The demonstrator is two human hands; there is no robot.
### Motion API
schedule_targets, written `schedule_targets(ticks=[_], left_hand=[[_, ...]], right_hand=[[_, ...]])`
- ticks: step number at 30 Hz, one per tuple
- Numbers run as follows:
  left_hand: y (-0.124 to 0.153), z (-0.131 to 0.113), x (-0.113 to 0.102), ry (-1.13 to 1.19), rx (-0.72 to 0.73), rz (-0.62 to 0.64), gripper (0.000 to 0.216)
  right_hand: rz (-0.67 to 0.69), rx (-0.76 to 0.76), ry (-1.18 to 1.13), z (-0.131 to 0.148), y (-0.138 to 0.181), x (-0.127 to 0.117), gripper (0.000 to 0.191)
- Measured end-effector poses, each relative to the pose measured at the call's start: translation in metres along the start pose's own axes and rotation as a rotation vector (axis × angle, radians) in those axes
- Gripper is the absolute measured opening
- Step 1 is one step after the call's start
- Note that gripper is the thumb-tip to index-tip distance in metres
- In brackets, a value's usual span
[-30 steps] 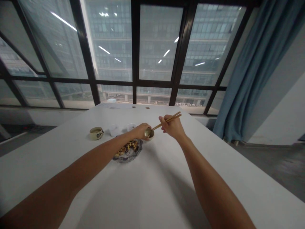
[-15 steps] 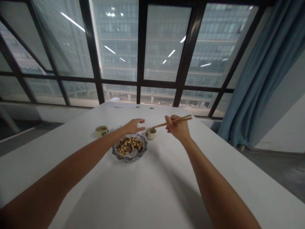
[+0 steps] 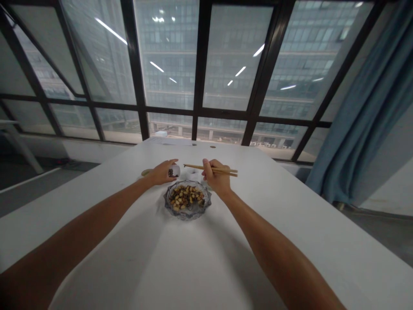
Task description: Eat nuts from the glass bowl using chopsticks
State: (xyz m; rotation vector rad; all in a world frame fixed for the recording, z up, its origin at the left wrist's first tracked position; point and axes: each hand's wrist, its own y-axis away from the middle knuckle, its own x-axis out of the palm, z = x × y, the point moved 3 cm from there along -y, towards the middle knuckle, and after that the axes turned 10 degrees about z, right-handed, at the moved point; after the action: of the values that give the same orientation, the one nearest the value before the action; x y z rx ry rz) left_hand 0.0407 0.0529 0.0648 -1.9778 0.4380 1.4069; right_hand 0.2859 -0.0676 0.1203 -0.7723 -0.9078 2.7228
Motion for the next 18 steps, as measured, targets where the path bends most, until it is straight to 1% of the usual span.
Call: schedule_targets(ticks=[4, 7, 9, 10, 12, 15, 18], left_hand=[[0.004, -0.008, -0.002, 0.034, 0.014, -0.003, 0.088], [0.005, -0.007, -0.003, 0.052, 0.010, -0.003, 0.089], [0.004, -0.006, -0.002, 0.061, 0.004, 0.005, 0.089], [0.004, -0.006, -0.002, 0.062, 0.001, 0.012, 0.089], [0.003, -0.004, -0.001, 0.056, -0.013, 0.030, 0.087], [-0.001, -0.002, 0.000, 0.021, -0.063, 0.064, 0.081], [-0.006, 0.002, 0.003, -0.010, -0.148, 0.106, 0.074]], right_hand=[[0.102, -0.036, 0.033, 0.001, -0.008, 0.028, 0.052], [0.239, -0.033, 0.005, -0.002, -0.016, 0.046, 0.048], [0.303, -0.023, -0.031, -0.006, -0.020, 0.053, 0.049], [0.308, -0.022, -0.042, -0.007, -0.021, 0.054, 0.051], [0.273, -0.027, -0.058, -0.008, -0.020, 0.048, 0.054], [0.197, -0.019, -0.111, -0.006, -0.012, 0.030, 0.060], [0.191, 0.044, -0.164, -0.003, 0.001, 0.013, 0.064]])
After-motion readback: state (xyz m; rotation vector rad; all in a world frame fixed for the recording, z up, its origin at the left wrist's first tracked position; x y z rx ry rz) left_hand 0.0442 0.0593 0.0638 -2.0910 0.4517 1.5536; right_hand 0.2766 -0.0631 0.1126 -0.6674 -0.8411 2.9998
